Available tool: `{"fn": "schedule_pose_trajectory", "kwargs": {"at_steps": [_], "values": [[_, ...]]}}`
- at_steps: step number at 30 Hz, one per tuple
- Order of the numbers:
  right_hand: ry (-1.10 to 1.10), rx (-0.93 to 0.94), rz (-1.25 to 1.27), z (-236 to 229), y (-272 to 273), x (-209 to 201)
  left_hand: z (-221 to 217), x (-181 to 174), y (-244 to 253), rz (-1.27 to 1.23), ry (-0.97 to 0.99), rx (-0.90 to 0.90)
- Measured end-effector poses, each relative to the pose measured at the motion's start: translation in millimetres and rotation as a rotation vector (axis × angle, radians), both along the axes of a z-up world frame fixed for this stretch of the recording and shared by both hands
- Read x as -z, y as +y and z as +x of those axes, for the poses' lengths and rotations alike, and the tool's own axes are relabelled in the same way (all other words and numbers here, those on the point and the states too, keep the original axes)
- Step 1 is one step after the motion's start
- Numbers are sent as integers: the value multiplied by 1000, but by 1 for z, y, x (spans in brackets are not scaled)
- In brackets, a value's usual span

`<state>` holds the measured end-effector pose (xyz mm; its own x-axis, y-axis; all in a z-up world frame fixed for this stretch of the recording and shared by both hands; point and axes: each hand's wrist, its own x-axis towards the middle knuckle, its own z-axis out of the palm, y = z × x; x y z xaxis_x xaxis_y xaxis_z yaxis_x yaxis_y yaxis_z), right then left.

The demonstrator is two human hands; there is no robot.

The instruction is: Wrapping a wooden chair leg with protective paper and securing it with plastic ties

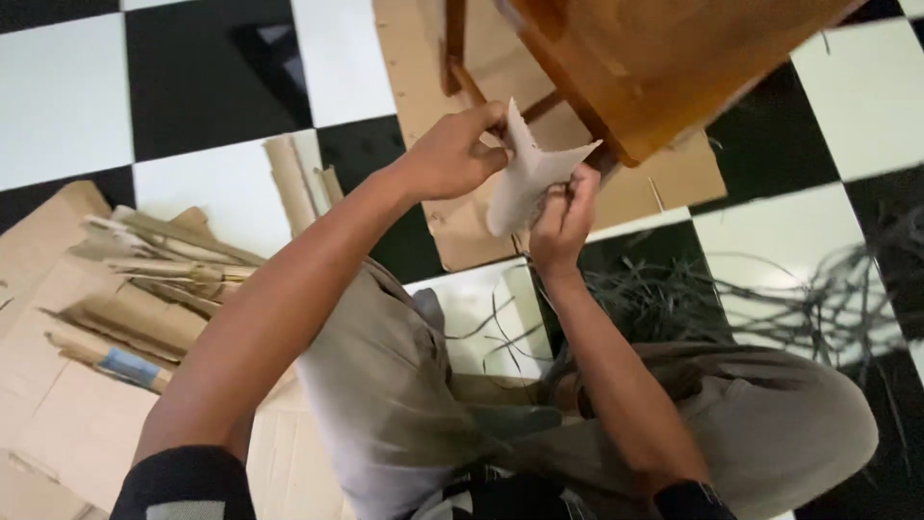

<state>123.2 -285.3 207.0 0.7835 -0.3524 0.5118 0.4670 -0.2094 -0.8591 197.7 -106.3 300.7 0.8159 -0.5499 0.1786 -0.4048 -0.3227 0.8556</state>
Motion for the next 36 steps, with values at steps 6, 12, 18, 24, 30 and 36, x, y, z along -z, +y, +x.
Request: {"fn": "schedule_pose_trajectory", "kwargs": {"at_steps": [6, 12, 18, 24, 30, 36], "values": [[-30, 260, -195, -1, -43, 31, 23, 83, -64, 12, 193, 30], [-40, 221, -90, 5, -77, 18, -8, 63, -92, -232, 253, -33], [69, 138, -42, 10, -94, 57, -13, 80, -106, -62, 205, -152], [120, 45, -11, 11, -93, 74, -21, 124, -126, -116, 155, -258], [124, 15, -26, 17, -109, 140, -25, 172, -144, -522, 8, -471], [139, 56, -111, 7, -93, 84, -38, 190, -162, -628, 33, -255]]}}
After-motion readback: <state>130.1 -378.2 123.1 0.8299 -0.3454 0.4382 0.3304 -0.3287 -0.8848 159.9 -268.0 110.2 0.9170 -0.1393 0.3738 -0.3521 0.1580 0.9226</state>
